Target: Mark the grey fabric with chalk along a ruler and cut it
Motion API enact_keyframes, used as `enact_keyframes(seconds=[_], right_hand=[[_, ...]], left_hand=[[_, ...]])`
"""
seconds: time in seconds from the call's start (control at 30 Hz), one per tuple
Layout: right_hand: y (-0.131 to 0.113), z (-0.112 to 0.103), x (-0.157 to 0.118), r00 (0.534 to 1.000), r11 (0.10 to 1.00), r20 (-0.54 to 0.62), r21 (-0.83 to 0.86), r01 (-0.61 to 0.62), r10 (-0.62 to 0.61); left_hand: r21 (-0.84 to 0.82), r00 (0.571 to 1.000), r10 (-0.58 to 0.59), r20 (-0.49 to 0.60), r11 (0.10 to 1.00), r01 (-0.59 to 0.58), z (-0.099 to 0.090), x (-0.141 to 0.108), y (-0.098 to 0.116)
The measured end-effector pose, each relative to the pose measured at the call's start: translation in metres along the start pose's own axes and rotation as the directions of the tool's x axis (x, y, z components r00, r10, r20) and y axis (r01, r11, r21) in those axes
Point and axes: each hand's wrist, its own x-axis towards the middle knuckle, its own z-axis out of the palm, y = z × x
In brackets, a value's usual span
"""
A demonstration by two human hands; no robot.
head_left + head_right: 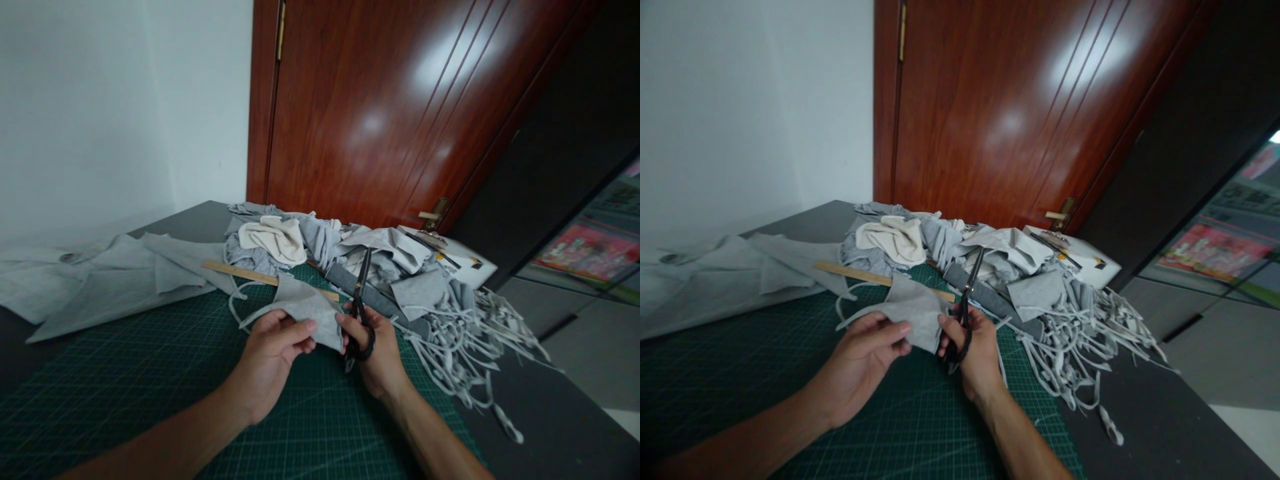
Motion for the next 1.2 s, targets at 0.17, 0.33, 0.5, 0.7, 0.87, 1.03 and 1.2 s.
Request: enact_keyframes(seconds=[0.17, 0.33, 0.5, 0.7, 0.87, 1.03, 1.2], right_hand=[[0.001, -0.002, 0.001, 1.000, 1.000, 0.005, -0.016, 0.008, -0.008], [0.002, -0.004, 0.001, 0.999, 0.998, 0.002, -0.048, 0.040, -0.040], [0.003, -0.004, 0.001, 0.997, 0.994, 0.056, -0.093, 0.056, -0.051], [0.002, -0.002, 0.000, 0.994, 0.987, 0.098, -0.143, 0.068, -0.055], [0.001, -0.002, 0.001, 0.993, 0.980, 0.101, -0.182, 0.079, -0.061], [0.001, -0.002, 0.002, 0.992, 0.983, 0.114, -0.170, 0.071, -0.052], [0.002, -0.002, 0.003, 0.992, 0.983, 0.118, -0.174, 0.060, -0.040]], left_hand=[[-0.026, 0.981, -0.010, 0.195, 1.000, 0.016, 0.002, -0.001, 0.002], [-0.012, 0.986, -0.060, 0.154, 0.998, 0.062, 0.000, -0.002, -0.002], [0.017, 0.982, -0.115, 0.148, 0.993, 0.113, -0.003, 0.000, -0.009], [0.023, 0.982, -0.105, 0.159, 0.994, 0.103, -0.003, 0.002, -0.009], [0.018, 0.984, -0.088, 0.154, 0.996, 0.087, 0.002, 0.002, -0.005], [0.115, 0.983, -0.113, 0.148, 0.989, 0.096, 0.003, 0.002, -0.005], [0.179, 0.976, -0.159, 0.147, 0.975, 0.132, -0.004, 0.004, -0.009]])
